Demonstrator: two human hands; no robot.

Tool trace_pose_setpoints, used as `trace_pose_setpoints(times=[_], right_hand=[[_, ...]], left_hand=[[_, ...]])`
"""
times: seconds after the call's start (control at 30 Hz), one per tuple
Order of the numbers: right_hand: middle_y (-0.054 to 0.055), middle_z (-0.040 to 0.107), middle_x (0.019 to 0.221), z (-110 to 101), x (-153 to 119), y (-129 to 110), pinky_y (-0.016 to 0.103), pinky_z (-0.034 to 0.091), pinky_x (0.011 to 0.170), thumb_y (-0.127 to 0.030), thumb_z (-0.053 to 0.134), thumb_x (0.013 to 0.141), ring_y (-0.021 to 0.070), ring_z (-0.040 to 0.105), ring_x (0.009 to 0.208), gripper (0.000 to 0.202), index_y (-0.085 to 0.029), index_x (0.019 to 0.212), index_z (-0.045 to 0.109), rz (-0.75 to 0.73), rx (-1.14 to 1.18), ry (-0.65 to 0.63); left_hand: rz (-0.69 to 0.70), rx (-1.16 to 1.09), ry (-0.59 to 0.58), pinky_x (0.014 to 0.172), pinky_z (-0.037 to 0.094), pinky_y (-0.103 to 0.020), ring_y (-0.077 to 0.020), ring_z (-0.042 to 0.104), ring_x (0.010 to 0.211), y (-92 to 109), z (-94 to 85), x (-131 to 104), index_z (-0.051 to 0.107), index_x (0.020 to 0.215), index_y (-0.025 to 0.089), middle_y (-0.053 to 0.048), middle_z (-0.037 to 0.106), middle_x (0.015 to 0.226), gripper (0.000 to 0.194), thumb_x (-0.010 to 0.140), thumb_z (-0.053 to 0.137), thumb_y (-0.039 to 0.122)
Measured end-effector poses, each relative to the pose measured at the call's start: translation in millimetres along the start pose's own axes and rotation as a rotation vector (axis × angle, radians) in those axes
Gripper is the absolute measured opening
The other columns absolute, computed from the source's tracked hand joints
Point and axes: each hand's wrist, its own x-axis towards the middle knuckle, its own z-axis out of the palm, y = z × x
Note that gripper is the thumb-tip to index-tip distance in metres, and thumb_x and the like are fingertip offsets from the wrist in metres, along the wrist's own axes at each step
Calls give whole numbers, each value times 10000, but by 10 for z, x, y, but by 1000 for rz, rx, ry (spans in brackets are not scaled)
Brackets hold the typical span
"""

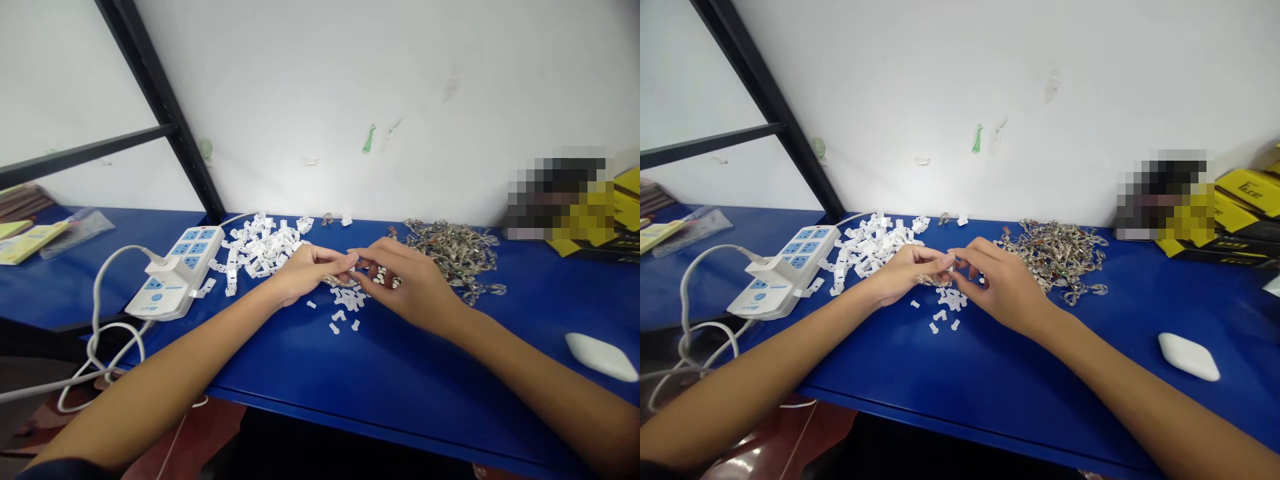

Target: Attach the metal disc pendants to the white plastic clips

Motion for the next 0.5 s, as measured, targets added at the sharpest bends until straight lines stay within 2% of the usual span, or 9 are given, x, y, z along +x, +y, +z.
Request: trace_pose_setpoints(times=[0.1, 0.17, 0.33, 0.5], right_hand=[[47, 676, 946, -6, -25, -31, 291, 541, 599, -226, 598, 976, 145, 626, 703, 272, -243, 1241, 657, 10, 12, 52], [30, 696, 925, -7, -32, -32, 281, 544, 611, -194, 609, 969, 137, 633, 702, 221, -246, 1174, 673, -14, -21, 107], [33, 742, 904, 35, -41, 27, 280, 529, 626, -131, 662, 925, 131, 645, 682, 107, -192, 1013, 678, -234, -313, 187], [65, 741, 874, 33, -45, 39, 302, 507, 633, -122, 651, 931, 168, 680, 737, 53, -150, 970, 673, -302, -512, 192]], left_hand=[[-46, -98, -3, 847, 548, -329, -175, 719, 818, -26, -15, 25, 839, 944, 187, -94, 765, 858, 313, 841, 815, 481], [-67, -139, -3, 841, 548, -326, -170, 716, 803, -31, -19, 36, 833, 913, 169, -92, 755, 836, 329, 834, 821, 488], [-68, -52, -25, 839, 548, -313, -176, 719, 836, -24, 11, 16, 834, 990, 153, -115, 763, 883, 392, 852, 798, 518], [-77, -36, -29, 830, 555, -311, -169, 719, 816, -32, 35, 6, 838, 973, 168, -110, 770, 890, 396, 851, 791, 543]])
